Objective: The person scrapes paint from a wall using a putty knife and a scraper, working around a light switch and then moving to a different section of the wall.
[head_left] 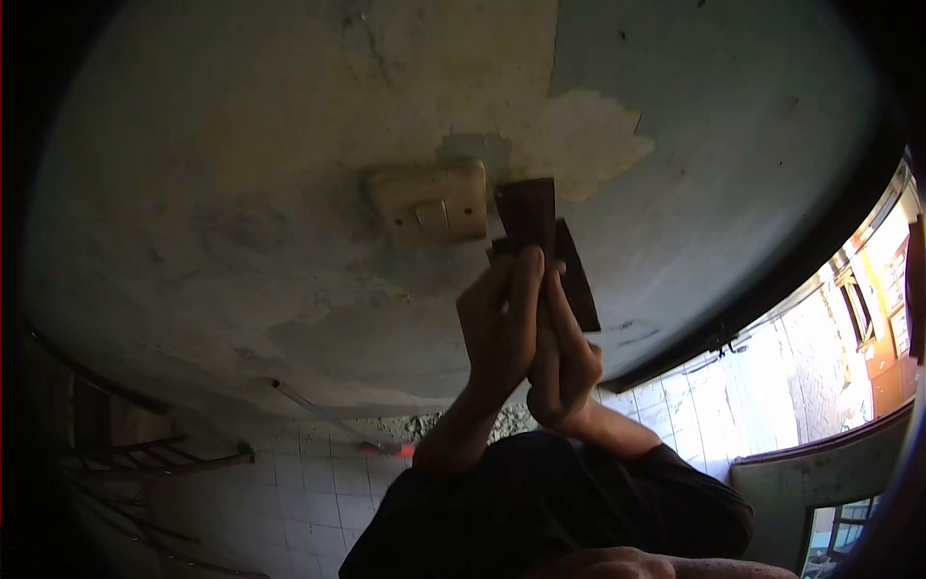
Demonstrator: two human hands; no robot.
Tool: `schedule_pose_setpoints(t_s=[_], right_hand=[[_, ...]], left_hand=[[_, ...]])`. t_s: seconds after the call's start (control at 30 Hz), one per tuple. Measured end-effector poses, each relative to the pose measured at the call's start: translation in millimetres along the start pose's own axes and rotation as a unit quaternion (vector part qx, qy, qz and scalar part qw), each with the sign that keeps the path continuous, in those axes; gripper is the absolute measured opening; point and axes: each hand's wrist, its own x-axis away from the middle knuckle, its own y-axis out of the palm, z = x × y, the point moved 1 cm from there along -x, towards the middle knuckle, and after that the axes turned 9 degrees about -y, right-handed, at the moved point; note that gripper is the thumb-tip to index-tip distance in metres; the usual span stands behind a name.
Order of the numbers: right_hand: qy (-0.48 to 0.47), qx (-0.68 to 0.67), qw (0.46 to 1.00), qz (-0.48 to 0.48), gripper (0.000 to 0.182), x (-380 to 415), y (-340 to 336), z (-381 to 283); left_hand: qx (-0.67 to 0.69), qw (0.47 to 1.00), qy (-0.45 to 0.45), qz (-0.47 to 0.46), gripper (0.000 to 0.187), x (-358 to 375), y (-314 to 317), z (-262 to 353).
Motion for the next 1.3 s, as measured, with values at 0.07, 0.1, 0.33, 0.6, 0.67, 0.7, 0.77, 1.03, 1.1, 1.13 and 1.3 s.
schedule_pose_setpoints(t_s=[0.07, 0.1, 0.33, 0.6, 0.67, 0.7, 0.77, 1.03, 1.1, 1.13, 1.3], right_hand=[[0.036, -0.063, 0.997, 0.023, 0.02, -2.9, 0.4, -3.2], [0.03, -0.062, 0.997, 0.028, 0.02, 0.7, 0.2, -0.9], [0.017, -0.052, 0.998, 0.028, 0.02, -1.5, 1.8, -2.3], [0.102, -0.165, 0.979, 0.063, 0.023, -15.6, 1.0, -1.3], [0.045, -0.069, 0.996, 0.035, 0.029, -7.9, -2.7, 2.3], [-0.003, 0.029, 1.0, 0.005, 0.036, -1.5, -3.6, 2.0], [0.064, -0.074, 0.995, 0.033, 0.042, 3.4, -0.9, 7.5], [0.024, -0.004, 1.0, 0.005, 0.032, -7.3, -7.2, -1.5], [0.092, -0.104, 0.989, 0.046, 0.032, -6.2, -7.5, -6.0], [0.042, -0.075, 0.994, 0.072, 0.036, -3.1, -3.6, -5.6], [0.114, -0.141, 0.982, 0.059, 0.041, -0.2, -2.7, 2.5]], left_hand=[[0.007, 1.0, -0.013, -0.003, 0.03, 3.3, -1.1, 0.1], [0.015, 1.0, -0.015, -0.006, 0.029, 0.3, -1.0, 2.2], [0.023, 0.999, -0.023, -0.01, 0.03, 0.0, -2.2, 3.2], [0.025, 1.0, -0.008, 0.01, 0.03, -7.6, 2.8, 18.2], [0.012, 1.0, 0.01, 0.008, 0.03, -1.9, 5.8, 8.9], [-0.002, 1.0, 0.019, 0.007, 0.029, 2.1, 7.0, 5.6], [-0.009, 1.0, 0.023, 0.003, 0.029, -4.2, 7.8, 2.2], [0.006, 1.0, 0.02, -0.005, 0.031, 1.6, 7.3, 4.5], [0.009, 1.0, 0.005, -0.002, 0.032, 3.1, 5.7, 7.3], [0.008, 1.0, -0.018, -0.021, 0.033, 4.1, 3.1, 14.6], [0.018, 1.0, -0.005, -0.017, 0.032, -6.3, 9.0, 4.8]])
